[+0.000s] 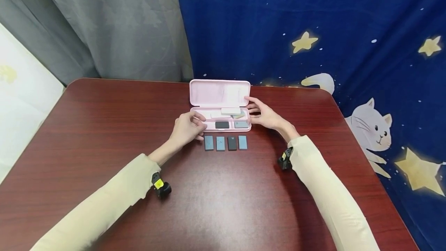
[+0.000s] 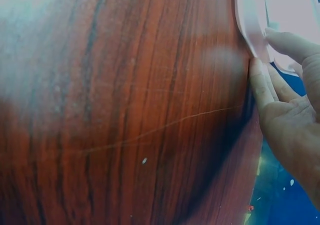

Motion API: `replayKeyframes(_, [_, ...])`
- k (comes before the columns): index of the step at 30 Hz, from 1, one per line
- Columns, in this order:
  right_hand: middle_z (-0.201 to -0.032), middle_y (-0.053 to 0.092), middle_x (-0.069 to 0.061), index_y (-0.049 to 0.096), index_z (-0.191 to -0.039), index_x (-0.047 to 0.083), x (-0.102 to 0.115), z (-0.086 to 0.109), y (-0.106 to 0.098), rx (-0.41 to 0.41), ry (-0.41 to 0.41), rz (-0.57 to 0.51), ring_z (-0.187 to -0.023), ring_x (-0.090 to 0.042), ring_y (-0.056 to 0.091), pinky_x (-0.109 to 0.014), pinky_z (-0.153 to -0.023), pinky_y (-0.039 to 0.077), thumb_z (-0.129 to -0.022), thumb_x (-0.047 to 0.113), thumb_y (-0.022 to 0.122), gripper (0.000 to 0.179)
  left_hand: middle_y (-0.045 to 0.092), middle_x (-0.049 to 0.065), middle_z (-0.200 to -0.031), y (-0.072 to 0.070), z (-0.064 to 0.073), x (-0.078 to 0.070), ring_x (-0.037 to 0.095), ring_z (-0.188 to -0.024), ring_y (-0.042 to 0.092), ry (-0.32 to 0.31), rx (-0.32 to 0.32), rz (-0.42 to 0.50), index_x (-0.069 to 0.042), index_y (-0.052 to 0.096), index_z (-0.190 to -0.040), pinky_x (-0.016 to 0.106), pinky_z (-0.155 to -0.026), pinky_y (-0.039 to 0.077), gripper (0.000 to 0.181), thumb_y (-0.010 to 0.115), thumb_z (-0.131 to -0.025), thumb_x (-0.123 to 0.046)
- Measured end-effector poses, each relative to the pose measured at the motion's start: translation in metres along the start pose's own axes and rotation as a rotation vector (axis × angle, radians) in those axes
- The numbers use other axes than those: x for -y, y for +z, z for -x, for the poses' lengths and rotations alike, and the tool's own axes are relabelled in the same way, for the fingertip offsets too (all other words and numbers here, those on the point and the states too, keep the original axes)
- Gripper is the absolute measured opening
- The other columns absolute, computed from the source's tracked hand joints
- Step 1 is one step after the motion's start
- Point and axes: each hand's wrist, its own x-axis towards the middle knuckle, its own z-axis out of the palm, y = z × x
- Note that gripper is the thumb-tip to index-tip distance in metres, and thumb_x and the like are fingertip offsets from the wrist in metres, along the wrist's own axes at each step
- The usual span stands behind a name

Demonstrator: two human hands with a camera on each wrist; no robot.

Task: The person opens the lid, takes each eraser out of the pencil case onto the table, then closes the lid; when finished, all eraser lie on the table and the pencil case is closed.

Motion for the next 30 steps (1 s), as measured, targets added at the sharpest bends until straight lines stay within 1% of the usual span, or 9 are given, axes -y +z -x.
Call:
replayKeyframes(3, [-0.132, 0.044, -0.026, 0.022, -0.152, 0.008, 0.001, 0.0, 0.0, 0.007, -0.012, -0.001, -0.122, -0.038, 0.046, -0.05, -0.102, 0.041, -0.084, -0.007, 0.069, 0.084, 0.067, 0.02, -0.081, 0.002, -0.009, 0.0, 0.02, -0.052, 0.066, -0.002, -0.006, 0.0, 0.004, 0.061, -0.103, 0.038, -0.054, 0.057, 0.018, 0.067, -0.085, 0.001])
replayKeyframes(8, [-0.133, 0.043, -0.027, 0.021, -0.152, 0.006, 0.003, -0.001, 0.001, 0.03, -0.029, -0.003, -0.123, -0.038, 0.045, -0.05, -0.103, 0.04, -0.082, -0.007, 0.07, 0.087, 0.067, 0.015, -0.078, 0.006, -0.019, 0.0, 0.023, -0.053, 0.067, 0.011, -0.019, -0.057, 0.002, 0.063, -0.101, 0.035, -0.053, 0.057, 0.018, 0.068, -0.084, 0.0])
replayKeyframes(9, [-0.134, 0.042, -0.027, 0.02, -0.152, 0.006, 0.003, -0.001, 0.001, 0.034, -0.03, -0.004, -0.124, -0.038, 0.044, -0.049, -0.103, 0.04, -0.082, -0.007, 0.07, 0.087, 0.067, 0.014, -0.077, 0.007, -0.021, -0.001, 0.024, -0.054, 0.067, 0.022, -0.019, -0.071, 0.002, 0.064, -0.101, 0.034, -0.052, 0.057, 0.018, 0.068, -0.084, -0.001])
replayKeyframes(12, [-0.135, 0.042, -0.026, 0.021, -0.152, 0.006, 0.003, 0.001, 0.002, 0.032, -0.029, -0.011, -0.125, -0.037, 0.044, -0.048, -0.103, 0.039, -0.082, -0.009, 0.07, 0.087, 0.067, 0.011, -0.076, 0.011, -0.027, -0.004, 0.02, -0.058, 0.066, 0.054, -0.025, -0.135, 0.001, 0.066, -0.1, 0.025, -0.053, 0.054, 0.018, 0.07, -0.083, -0.003])
replayKeyframes(16, [-0.135, 0.041, -0.027, 0.022, -0.152, 0.005, 0.0, 0.003, 0.003, 0.024, -0.044, -0.03, -0.125, -0.038, 0.043, -0.049, -0.104, 0.039, -0.082, -0.01, 0.069, 0.086, 0.067, 0.01, -0.077, 0.016, -0.033, -0.007, 0.014, -0.062, 0.063, 0.092, -0.013, -0.177, 0.0, 0.068, -0.099, 0.02, -0.054, 0.049, 0.019, 0.072, -0.081, -0.003])
replayKeyframes(20, [-0.137, 0.041, -0.028, 0.022, -0.152, 0.005, -0.002, 0.006, 0.003, 0.013, -0.046, -0.053, -0.126, -0.039, 0.042, -0.05, -0.104, 0.039, -0.083, -0.009, 0.069, 0.085, 0.068, 0.012, -0.078, 0.021, -0.036, -0.008, 0.014, -0.063, 0.064, 0.118, 0.016, -0.168, 0.001, 0.069, -0.1, 0.018, -0.055, 0.049, 0.02, 0.072, -0.08, 0.0])
replayKeyframes(26, [-0.138, 0.042, -0.027, 0.021, -0.152, 0.005, -0.002, 0.006, 0.003, 0.009, -0.03, -0.071, -0.127, -0.038, 0.043, -0.048, -0.104, 0.039, -0.083, -0.009, 0.07, 0.086, 0.069, 0.013, -0.081, 0.023, -0.038, -0.01, 0.015, -0.065, 0.065, 0.108, 0.063, -0.16, 0.004, 0.069, -0.103, 0.017, -0.054, 0.049, 0.022, 0.071, -0.081, 0.003])
replayKeyframes(28, [-0.138, 0.042, -0.027, 0.021, -0.152, 0.005, -0.002, 0.006, 0.003, 0.008, -0.031, -0.069, -0.127, -0.037, 0.043, -0.047, -0.104, 0.039, -0.082, -0.008, 0.07, 0.086, 0.069, 0.014, -0.082, 0.024, -0.04, -0.011, 0.017, -0.067, 0.065, 0.127, 0.081, -0.18, 0.004, 0.069, -0.104, 0.018, -0.057, 0.049, 0.023, 0.07, -0.081, 0.004])
replayKeyframes(30, [-0.138, 0.042, -0.026, 0.021, -0.152, 0.005, -0.002, 0.005, 0.003, 0.006, -0.031, -0.072, -0.127, -0.037, 0.043, -0.047, -0.104, 0.039, -0.082, -0.009, 0.07, 0.087, 0.07, 0.014, -0.084, 0.026, -0.041, -0.012, 0.018, -0.07, 0.065, 0.155, 0.1, -0.22, 0.004, 0.07, -0.103, 0.021, -0.06, 0.05, 0.021, 0.07, -0.081, 0.003])
